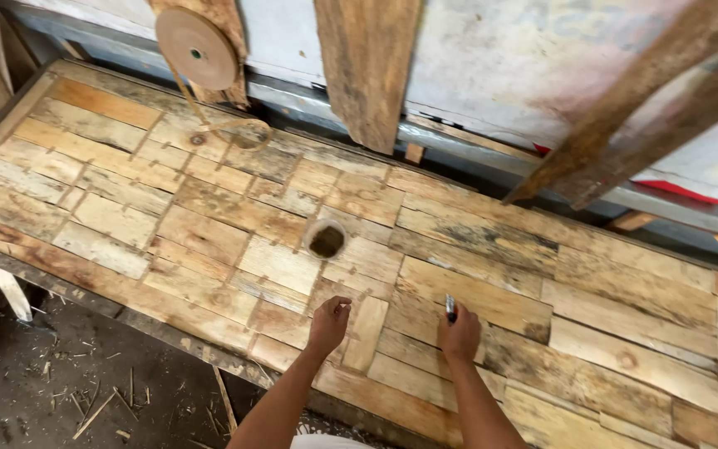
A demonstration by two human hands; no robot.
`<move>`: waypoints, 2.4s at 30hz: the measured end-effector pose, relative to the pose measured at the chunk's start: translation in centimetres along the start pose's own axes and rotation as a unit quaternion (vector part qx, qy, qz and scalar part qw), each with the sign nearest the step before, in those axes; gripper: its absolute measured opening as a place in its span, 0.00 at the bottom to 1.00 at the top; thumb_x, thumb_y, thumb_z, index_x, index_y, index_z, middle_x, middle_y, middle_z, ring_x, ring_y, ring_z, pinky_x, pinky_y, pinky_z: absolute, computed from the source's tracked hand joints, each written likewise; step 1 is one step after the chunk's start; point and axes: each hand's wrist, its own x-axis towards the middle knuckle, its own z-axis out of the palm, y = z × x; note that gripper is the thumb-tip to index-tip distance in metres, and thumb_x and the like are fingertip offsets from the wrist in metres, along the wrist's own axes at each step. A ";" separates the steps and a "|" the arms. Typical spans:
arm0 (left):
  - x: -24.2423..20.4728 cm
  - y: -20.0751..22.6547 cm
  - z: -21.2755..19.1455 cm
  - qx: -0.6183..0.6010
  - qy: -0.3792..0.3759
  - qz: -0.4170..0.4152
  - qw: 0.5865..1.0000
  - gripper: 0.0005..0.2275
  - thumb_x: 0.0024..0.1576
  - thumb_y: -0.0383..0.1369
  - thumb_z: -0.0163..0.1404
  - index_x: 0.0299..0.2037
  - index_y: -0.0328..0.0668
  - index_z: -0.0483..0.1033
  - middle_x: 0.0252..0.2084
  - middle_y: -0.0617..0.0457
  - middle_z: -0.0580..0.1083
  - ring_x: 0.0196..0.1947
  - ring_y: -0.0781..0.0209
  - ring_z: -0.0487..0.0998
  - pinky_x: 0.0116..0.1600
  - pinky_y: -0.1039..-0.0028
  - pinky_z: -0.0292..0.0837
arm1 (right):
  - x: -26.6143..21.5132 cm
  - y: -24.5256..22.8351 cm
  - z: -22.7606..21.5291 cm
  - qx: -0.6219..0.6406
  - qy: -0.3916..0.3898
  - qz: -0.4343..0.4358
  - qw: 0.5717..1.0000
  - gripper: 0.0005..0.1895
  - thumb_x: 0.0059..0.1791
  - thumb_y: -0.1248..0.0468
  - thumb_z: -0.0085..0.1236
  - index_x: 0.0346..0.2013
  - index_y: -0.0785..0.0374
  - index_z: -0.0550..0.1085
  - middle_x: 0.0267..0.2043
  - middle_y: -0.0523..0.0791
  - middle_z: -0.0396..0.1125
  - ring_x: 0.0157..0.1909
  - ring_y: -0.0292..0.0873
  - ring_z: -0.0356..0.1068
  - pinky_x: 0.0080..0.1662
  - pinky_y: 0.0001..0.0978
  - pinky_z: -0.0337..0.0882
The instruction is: Measure, cut, and apply thin wood veneer strips onto a wooden mosaic panel.
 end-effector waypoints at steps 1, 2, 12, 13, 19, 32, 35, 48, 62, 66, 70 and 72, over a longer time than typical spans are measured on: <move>0.7 -0.1 -0.8 -0.001 0.003 0.000 1.000 0.08 0.60 0.32 0.52 0.45 0.39 0.80 0.22 0.50 0.72 0.22 0.59 0.71 0.31 0.66 0.68 | 0.3 -1.1 0.1 0.000 0.000 -0.003 1.000 0.26 0.48 0.57 0.61 0.60 0.58 0.72 0.52 0.52 0.66 0.53 0.55 0.67 0.54 0.51 0.70; 1.4 -0.3 -1.6 -0.020 0.011 0.001 1.000 0.08 0.61 0.33 0.52 0.45 0.39 0.80 0.22 0.51 0.71 0.22 0.60 0.71 0.30 0.66 0.68 | 0.7 -2.2 0.3 -0.025 0.029 0.003 0.999 0.25 0.48 0.57 0.60 0.60 0.57 0.73 0.53 0.52 0.66 0.54 0.56 0.66 0.55 0.51 0.69; 14.1 -4.6 -13.5 -0.079 0.010 -0.003 0.997 0.08 0.62 0.32 0.51 0.45 0.36 0.80 0.22 0.51 0.71 0.21 0.64 0.69 0.28 0.70 0.66 | 5.4 -23.3 9.1 0.110 0.113 -0.130 0.979 0.14 0.52 0.59 0.56 0.48 0.63 0.78 0.50 0.51 0.71 0.56 0.55 0.67 0.57 0.49 0.68; 15.5 -5.6 -14.6 -0.080 0.007 -0.004 0.997 0.08 0.62 0.32 0.51 0.45 0.36 0.80 0.22 0.51 0.71 0.21 0.64 0.69 0.28 0.70 0.66 | 5.6 -25.9 10.4 0.107 0.113 -0.128 0.980 0.14 0.52 0.59 0.56 0.48 0.63 0.78 0.50 0.51 0.71 0.56 0.55 0.67 0.57 0.49 0.68; 22.8 -9.2 -22.8 -0.106 0.031 0.041 0.993 0.09 0.62 0.34 0.54 0.45 0.36 0.80 0.22 0.51 0.72 0.21 0.65 0.69 0.27 0.70 0.67 | 6.6 -39.8 17.6 0.167 0.047 -0.175 0.969 0.12 0.55 0.61 0.53 0.48 0.63 0.77 0.51 0.51 0.71 0.49 0.50 0.74 0.51 0.42 0.72; 37.2 -12.2 -35.6 -0.096 0.144 -0.009 0.985 0.11 0.66 0.37 0.48 0.49 0.36 0.75 0.19 0.46 0.67 0.19 0.56 0.66 0.28 0.61 0.61 | 9.5 -58.4 24.5 0.155 -0.095 -0.080 0.980 0.14 0.58 0.56 0.46 0.52 0.59 0.74 0.22 0.45 0.66 0.19 0.42 0.60 0.27 0.43 0.61; 41.7 -11.6 -37.0 -0.096 0.208 0.031 0.973 0.13 0.64 0.37 0.50 0.52 0.35 0.74 0.29 0.44 0.73 0.26 0.55 0.72 0.33 0.61 0.68 | 11.1 -61.5 25.0 0.172 -0.120 -0.091 0.973 0.14 0.58 0.58 0.47 0.54 0.61 0.73 0.22 0.44 0.66 0.19 0.39 0.59 0.26 0.41 0.60; 57.0 -7.8 -42.6 -0.190 0.186 0.049 0.963 0.27 0.66 0.32 0.44 0.75 0.39 0.48 0.63 0.39 0.65 0.58 0.52 0.70 0.57 0.59 0.71 | 16.1 -66.8 28.6 0.260 -0.165 -0.088 0.947 0.14 0.56 0.64 0.52 0.57 0.62 0.73 0.30 0.43 0.69 0.26 0.35 0.65 0.30 0.29 0.69; 53.4 -10.5 -38.9 -0.156 0.191 0.104 0.963 0.05 0.64 0.27 0.50 0.37 0.36 0.77 0.34 0.48 0.78 0.33 0.62 0.77 0.40 0.72 0.78 | 17.5 -70.5 26.7 0.289 -0.153 -0.105 0.939 0.18 0.57 0.58 0.50 0.58 0.62 0.71 0.52 0.50 0.73 0.49 0.45 0.75 0.49 0.38 0.79; 47.5 -12.3 -34.9 -0.106 0.091 0.163 0.977 0.03 0.58 0.23 0.50 0.37 0.36 0.78 0.35 0.46 0.80 0.34 0.57 0.81 0.39 0.69 0.82 | 17.6 -71.1 25.7 0.363 -0.119 -0.169 0.909 0.22 0.57 0.55 0.51 0.61 0.65 0.67 0.59 0.53 0.68 0.61 0.50 0.69 0.58 0.42 0.72; 43.8 -13.6 -33.3 -0.086 0.009 0.142 0.986 0.02 0.55 0.23 0.53 0.34 0.32 0.79 0.34 0.44 0.79 0.34 0.53 0.81 0.38 0.68 0.83 | 17.5 -69.5 26.3 0.410 -0.102 -0.163 0.892 0.30 0.57 0.55 0.51 0.68 0.64 0.55 0.57 0.54 0.69 0.59 0.47 0.71 0.59 0.39 0.69; 43.5 -14.9 -32.7 -0.041 -0.044 0.171 0.983 0.06 0.55 0.23 0.53 0.40 0.28 0.79 0.38 0.40 0.79 0.38 0.49 0.83 0.44 0.65 0.83 | 16.5 -68.6 26.3 0.358 -0.112 -0.029 0.927 0.20 0.61 0.54 0.39 0.58 0.64 0.72 0.43 0.61 0.71 0.43 0.49 0.73 0.47 0.42 0.73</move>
